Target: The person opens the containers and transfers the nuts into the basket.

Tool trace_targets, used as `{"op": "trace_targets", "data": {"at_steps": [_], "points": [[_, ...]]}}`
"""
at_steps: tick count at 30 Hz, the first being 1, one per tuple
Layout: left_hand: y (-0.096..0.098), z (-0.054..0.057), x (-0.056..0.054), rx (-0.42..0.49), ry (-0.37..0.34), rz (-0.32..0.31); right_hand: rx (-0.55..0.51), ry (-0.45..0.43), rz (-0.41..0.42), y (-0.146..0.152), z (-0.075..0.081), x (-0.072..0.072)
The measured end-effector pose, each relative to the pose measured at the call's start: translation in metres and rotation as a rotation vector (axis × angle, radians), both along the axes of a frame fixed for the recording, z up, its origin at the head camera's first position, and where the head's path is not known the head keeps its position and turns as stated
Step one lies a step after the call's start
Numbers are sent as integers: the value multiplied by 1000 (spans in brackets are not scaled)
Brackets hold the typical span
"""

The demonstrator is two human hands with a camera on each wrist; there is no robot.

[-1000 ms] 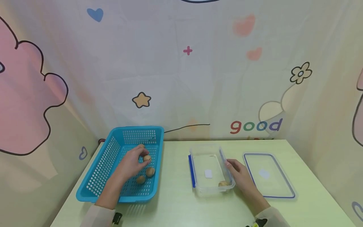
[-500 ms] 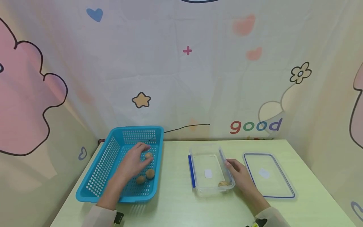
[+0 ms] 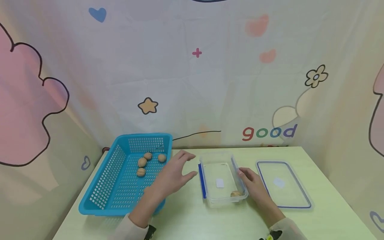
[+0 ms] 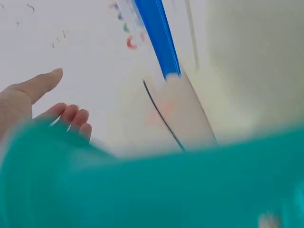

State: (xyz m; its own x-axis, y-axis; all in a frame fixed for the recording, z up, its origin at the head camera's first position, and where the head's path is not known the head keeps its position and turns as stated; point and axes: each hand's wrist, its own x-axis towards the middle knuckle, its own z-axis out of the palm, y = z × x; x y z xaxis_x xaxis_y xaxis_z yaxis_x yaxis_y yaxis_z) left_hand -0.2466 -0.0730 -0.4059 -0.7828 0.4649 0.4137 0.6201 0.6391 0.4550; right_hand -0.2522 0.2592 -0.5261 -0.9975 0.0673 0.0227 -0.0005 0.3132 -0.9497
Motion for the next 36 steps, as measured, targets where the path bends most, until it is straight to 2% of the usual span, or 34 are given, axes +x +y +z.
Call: {"op": "trace_targets", "data": {"at_steps": [9, 19, 24, 30, 33, 36], "points": [[49, -21, -1, -48, -54, -116, -13, -10, 3, 0, 0, 1], [89, -40, -3, -88, -77, -175, -1, 0, 6, 0, 0, 1], [108, -53, -8, -117, -106, -215, 10, 17, 13, 2, 1, 0], [128, -70, -16, -226, -160, -218, 20, 19, 18, 1, 2, 0], [133, -73, -19, -293, -162, -225, 25, 21, 20, 1, 1, 0], [137, -73, -22, -319, -164, -264, 35, 28, 18, 1, 1, 0]]}}
